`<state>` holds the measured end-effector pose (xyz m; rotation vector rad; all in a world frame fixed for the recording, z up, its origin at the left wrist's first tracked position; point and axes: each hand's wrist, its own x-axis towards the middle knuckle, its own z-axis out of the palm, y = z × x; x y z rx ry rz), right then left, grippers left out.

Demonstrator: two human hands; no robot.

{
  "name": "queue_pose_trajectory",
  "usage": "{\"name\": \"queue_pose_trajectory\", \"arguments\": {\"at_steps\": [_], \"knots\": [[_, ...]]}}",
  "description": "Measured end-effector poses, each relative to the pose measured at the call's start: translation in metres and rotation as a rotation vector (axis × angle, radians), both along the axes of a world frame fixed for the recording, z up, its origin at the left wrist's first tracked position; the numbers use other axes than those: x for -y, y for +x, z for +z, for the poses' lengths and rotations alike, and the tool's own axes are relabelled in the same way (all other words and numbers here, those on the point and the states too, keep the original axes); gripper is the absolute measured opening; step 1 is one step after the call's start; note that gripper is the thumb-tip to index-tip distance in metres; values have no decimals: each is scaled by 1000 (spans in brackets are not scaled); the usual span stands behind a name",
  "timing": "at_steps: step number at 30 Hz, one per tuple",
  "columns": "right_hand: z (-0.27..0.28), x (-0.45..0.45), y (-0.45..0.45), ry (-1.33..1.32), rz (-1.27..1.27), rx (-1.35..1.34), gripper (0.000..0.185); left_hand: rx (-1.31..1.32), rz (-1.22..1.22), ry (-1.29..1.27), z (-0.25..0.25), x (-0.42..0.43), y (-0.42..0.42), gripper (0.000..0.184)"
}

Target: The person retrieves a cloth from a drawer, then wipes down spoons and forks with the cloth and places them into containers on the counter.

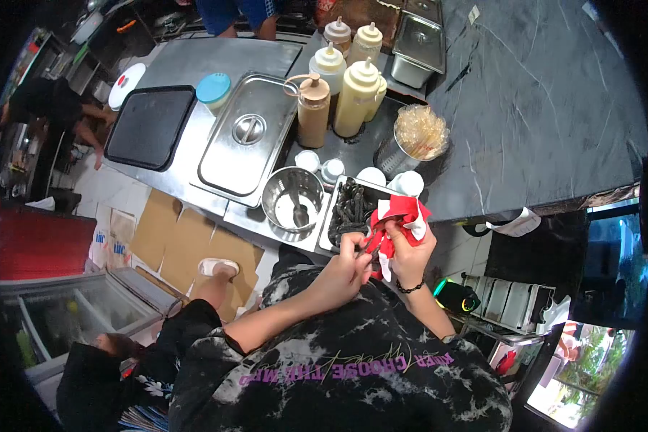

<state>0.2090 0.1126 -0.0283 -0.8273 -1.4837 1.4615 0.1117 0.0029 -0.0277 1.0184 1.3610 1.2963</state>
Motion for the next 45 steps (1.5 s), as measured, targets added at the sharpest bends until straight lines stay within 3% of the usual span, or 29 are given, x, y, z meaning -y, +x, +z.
{"name": "queue_pose_trajectory", "arguments": {"at_steps": [3,6,13,15,16,17,19,20,22,24,25,27,29,30,31,33,34,37,38,39,41,43,45], "knots": [[1,4,-10,130,-168,82,23,-31,-35,-45,-7,-2,-13,23],[12,6,-22,268,-375,104,28,-215,-17,68,-1,-4,-25,19],[27,4,-23,366,-559,95,28,-422,-123,169,30,-11,-50,22],[31,-4,-18,538,-700,178,27,-323,-209,147,24,-8,-60,21],[38,-15,-12,425,-784,49,26,-18,-291,-8,26,-6,-65,20],[48,-22,3,425,-799,116,27,270,-318,-187,28,-5,-70,19],[58,-33,20,280,-682,-3,28,568,-377,-417,38,-6,-83,20],[53,-31,23,156,-565,-68,29,567,-389,-432,45,-6,-86,20],[41,-25,13,-18,-403,-186,30,800,-483,-390,54,-10,-92,22],[22,-7,6,-490,-178,-246,38,845,-595,-395,48,-16,-95,20],[23,4,-12,-580,-23,-428,42,885,-692,-396,42,-17,-95,18],[66,21,-47,-943,-253,-604,44,903,-695,-420,34,-15,-94,17],[33,9,-32,-769,424,-941,54,931,-741,-530,32,-11,-91,20],[33,5,-26,-771,370,-830,58,927,-726,-515,30,-7,-85,19],[32,0,-24,-590,403,-846,56,928,-719,-514,28,-7,-84,19],[46,0,-23,-437,259,-797,53,1060,-813,-498,23,-9,-81,18],[45,0,-18,-350,71,-684,48,1114,-824,-495,26,-9,-81,17],[37,-6,-21,230,-100,-543,33,1225,-873,-509,21,-12,-85,19],[47,-14,-11,567,-40,-301,33,1253,-854,-539,19,-11,-88,19],[57,-13,-15,778,-136,-169,38,1255,-839,-532,21,-10,-90,19],[51,-27,-12,1055,-254,-77,39,1188,-718,-567,32,-9,-93,17],[47,-26,-14,712,-450,-110,35,1106,-608,-521,40,-5,-92,14],[53,-32,-11,-19,-375,-310,39,518,-228,-408,41,2,-85,14]]}}
